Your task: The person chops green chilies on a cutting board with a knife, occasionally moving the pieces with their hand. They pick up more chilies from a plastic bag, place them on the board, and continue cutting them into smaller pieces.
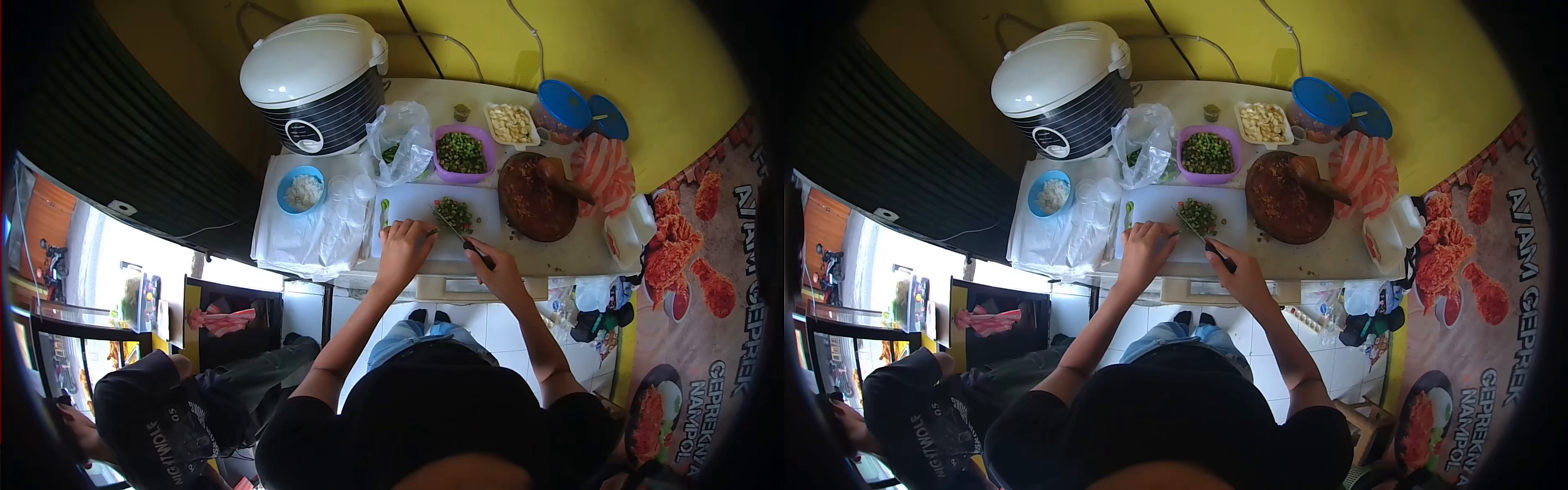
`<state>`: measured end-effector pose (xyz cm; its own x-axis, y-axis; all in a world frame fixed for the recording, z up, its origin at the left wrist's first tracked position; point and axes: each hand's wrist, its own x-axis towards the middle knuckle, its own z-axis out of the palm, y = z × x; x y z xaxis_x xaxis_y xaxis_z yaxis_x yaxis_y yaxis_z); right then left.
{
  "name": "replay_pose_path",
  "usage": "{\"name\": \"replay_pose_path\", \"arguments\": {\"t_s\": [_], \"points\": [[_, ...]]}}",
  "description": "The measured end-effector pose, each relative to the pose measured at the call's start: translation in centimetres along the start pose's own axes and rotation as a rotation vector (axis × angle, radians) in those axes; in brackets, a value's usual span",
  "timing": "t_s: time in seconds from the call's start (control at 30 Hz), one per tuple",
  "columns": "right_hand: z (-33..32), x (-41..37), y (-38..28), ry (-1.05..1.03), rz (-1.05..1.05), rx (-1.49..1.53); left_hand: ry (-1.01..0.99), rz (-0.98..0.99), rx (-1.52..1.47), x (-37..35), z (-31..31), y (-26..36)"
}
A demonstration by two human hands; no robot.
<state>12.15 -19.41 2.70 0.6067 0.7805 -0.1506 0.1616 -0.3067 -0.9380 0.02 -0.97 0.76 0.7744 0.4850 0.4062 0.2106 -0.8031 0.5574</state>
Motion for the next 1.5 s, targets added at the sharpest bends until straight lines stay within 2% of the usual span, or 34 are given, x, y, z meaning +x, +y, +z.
{"name": "replay_pose_path", "arguments": {"t_s": [0.1, 0.43, 0.7, 0.83, 0.93, 1.23, 1.33, 1.5], "points": [[0.3, -0.4, 0.4, 0.005, -0.004, -0.001, 0.093, 0.028, -0.006, -0.2, 0.7, -0.3], [0.6, -2.0, -1.2, -0.04, 0.021, -0.076, 0.164, -0.012, -0.08, -0.6, 1.1, -1.0], [0.8, -2.3, -0.9, -0.018, -0.076, -0.142, 0.232, -0.044, -0.158, -0.6, 1.2, -0.9], [0.8, -2.1, -0.4, -0.012, -0.123, -0.119, 0.226, -0.046, -0.156, -0.6, 1.4, -1.0], [0.3, -2.1, -0.7, -0.053, -0.065, -0.156, 0.204, -0.056, -0.157, -0.6, 1.4, -1.1], [0.6, -1.7, -1.0, -0.051, -0.08, -0.148, 0.173, -0.036, -0.153, -0.5, 1.3, -1.3], [1.0, -1.1, -0.4, -0.028, -0.175, -0.157, 0.163, -0.05, -0.156, -0.5, 1.1, -1.1], [0.8, -0.5, -1.5, -0.081, -0.043, -0.241, 0.169, -0.06, -0.163, -0.4, 1.1, -1.1]]}}
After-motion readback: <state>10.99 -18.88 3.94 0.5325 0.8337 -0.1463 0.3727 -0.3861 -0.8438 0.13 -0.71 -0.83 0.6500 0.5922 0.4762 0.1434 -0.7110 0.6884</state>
